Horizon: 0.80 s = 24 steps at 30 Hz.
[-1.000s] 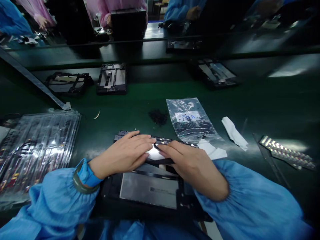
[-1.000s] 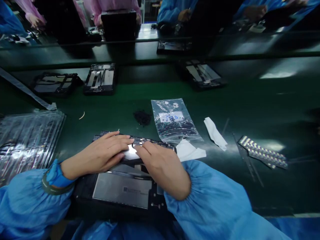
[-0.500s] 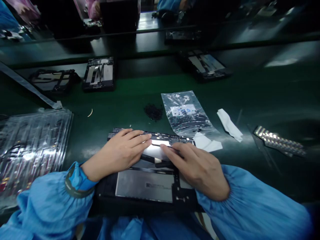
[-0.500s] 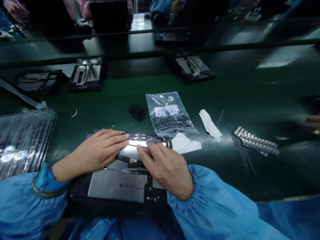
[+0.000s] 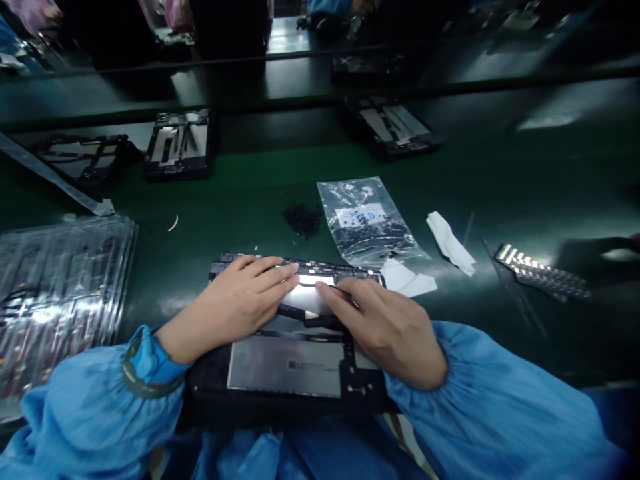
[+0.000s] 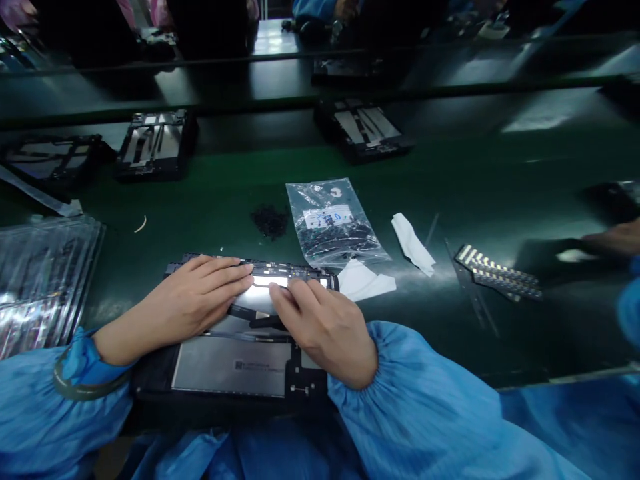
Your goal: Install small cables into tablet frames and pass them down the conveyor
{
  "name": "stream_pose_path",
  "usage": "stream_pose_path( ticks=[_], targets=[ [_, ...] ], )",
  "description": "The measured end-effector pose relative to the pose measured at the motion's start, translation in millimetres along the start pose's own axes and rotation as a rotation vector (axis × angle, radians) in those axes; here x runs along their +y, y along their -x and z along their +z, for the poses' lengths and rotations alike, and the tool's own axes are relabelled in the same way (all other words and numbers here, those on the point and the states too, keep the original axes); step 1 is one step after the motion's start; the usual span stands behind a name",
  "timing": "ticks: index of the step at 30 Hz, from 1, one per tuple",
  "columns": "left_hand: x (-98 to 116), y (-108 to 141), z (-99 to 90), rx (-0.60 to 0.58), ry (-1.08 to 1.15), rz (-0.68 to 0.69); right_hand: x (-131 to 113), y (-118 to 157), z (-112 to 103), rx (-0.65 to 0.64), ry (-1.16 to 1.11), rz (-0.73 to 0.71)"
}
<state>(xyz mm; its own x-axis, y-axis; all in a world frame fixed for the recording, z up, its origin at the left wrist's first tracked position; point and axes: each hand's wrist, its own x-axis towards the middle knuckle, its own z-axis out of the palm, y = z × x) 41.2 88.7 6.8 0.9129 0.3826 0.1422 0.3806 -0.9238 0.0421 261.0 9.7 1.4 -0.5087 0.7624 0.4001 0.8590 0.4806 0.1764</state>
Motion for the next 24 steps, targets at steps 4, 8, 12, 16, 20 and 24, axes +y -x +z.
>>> stream_pose_path(
  ticks=[4,8,12,16,20,24],
  targets=[
    [-3.3,0.5,-2.0,-0.008,0.04,-0.006,2.6,0.4,-4.7,-0.029,0.061,-0.038],
    [-10.3,-2.0,-2.9,-0.011,0.181,-0.098,14.7,16.0,-18.4,-0.003,-0.035,0.013],
    [-10.3,-16.8,-2.9,-0.097,0.228,-0.327,23.1,43.2,-24.8,0.129,-0.314,0.488],
    [-10.8,-29.6,-16.0,-0.097,0.303,-0.385,18.5,63.0,-16.6,-0.162,-0.664,0.881],
    [-22.0,-21.6,-45.8,0.034,0.513,-0.746,12.3,74.2,-8.9,-0.323,-1.014,1.142],
    [-29.6,-10.1,-57.5,0.057,0.837,-0.969,11.9,77.2,-10.3,-0.343,-1.322,1.191]
  ],
)
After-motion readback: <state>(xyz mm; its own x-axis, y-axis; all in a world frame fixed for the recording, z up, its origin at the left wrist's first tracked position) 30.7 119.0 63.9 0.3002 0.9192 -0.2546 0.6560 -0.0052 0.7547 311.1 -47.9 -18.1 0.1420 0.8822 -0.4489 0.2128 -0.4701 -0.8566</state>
